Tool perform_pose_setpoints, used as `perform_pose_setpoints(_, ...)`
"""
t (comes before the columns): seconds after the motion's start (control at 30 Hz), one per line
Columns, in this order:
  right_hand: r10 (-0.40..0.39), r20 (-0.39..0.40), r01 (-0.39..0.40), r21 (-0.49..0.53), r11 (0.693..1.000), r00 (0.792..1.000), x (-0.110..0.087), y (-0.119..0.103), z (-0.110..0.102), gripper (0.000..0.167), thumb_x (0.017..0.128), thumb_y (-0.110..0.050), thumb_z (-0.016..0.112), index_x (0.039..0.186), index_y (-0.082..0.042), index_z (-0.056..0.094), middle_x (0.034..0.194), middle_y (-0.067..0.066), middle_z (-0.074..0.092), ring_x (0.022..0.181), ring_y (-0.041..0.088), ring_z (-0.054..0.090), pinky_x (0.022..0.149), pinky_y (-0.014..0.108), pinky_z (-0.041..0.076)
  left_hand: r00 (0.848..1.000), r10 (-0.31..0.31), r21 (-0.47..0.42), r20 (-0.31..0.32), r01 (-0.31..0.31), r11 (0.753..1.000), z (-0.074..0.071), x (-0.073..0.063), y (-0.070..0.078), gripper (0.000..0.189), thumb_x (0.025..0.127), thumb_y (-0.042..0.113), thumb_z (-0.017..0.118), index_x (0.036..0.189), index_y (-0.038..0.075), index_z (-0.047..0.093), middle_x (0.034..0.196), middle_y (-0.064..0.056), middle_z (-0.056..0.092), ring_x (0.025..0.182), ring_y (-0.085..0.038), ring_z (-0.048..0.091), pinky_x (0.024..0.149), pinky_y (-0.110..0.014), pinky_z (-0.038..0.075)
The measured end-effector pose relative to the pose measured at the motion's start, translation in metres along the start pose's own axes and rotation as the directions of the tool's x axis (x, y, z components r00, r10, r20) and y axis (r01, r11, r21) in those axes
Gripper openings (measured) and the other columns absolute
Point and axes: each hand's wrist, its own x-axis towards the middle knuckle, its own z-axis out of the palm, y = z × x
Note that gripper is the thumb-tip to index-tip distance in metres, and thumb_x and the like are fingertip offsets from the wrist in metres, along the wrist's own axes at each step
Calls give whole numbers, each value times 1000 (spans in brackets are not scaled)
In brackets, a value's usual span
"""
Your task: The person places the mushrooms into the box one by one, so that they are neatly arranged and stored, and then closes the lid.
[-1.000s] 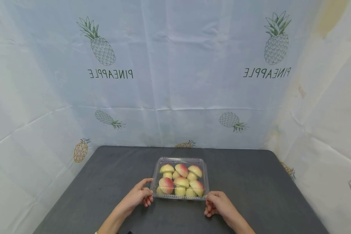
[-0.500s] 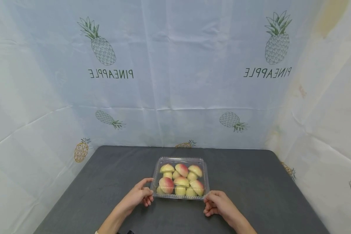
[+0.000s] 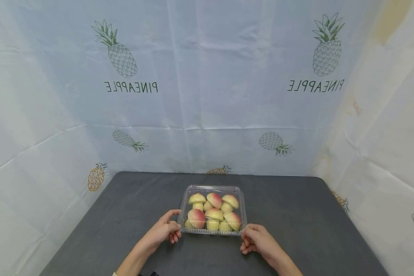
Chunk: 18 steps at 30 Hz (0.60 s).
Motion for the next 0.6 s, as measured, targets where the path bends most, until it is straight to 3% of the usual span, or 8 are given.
perform_pose_setpoints(0.3,13,-32,-13,-11,1000,999,1,3,2,25,103,-14,48,79,-11,56,73,1,57,74,17,67,71,34,60,1000,-2,-1,3,2,1000,0,0,-1,60,92,3,57,148,-6,36,69,-6,61,56,-14,59,52,-24,50)
perform_pose_setpoints(0.6,22,-51,-24,-39,999,998,0,0,2,25,104,-19,51,91,-3,63,72,2,63,70,17,68,68,35,61,1000,-3,-29,19,4,1000,-1,-1,-2,58,94,4,56,146,-9,34,75,-8,63,62,-16,63,58,-27,55)
